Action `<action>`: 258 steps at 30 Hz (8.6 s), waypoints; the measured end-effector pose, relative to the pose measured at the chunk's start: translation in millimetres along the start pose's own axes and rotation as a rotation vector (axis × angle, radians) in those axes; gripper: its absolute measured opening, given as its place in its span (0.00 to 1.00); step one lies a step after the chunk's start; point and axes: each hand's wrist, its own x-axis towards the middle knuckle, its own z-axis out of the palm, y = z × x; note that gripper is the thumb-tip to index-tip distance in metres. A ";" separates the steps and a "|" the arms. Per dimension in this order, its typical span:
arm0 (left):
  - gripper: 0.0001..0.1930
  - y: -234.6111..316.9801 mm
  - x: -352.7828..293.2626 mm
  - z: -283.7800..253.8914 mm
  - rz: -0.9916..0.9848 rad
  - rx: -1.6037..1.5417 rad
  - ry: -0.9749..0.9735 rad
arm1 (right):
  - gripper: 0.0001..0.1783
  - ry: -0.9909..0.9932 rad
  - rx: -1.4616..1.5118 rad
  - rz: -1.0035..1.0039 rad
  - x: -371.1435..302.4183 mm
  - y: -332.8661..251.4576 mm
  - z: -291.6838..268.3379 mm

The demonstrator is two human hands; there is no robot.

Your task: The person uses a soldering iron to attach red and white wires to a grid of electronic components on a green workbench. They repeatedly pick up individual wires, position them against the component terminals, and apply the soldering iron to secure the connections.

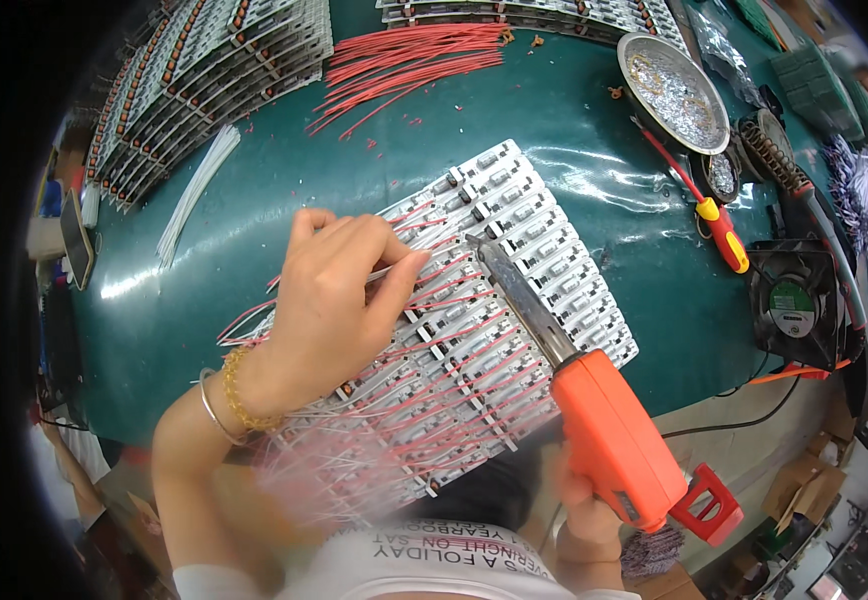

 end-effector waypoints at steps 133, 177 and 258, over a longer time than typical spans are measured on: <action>0.06 19.5 -10.2 8.6 0.142 -0.127 -0.012 | 0.47 -0.069 -0.040 -0.023 -38.5 9.7 -30.7; 0.05 15.7 -8.3 -5.2 0.363 0.188 -0.160 | 0.42 0.019 0.010 -0.037 -57.3 16.3 -35.6; 0.05 30.9 -4.3 9.1 0.117 -0.061 -0.231 | 0.42 0.053 0.087 -0.079 -53.0 20.2 -30.2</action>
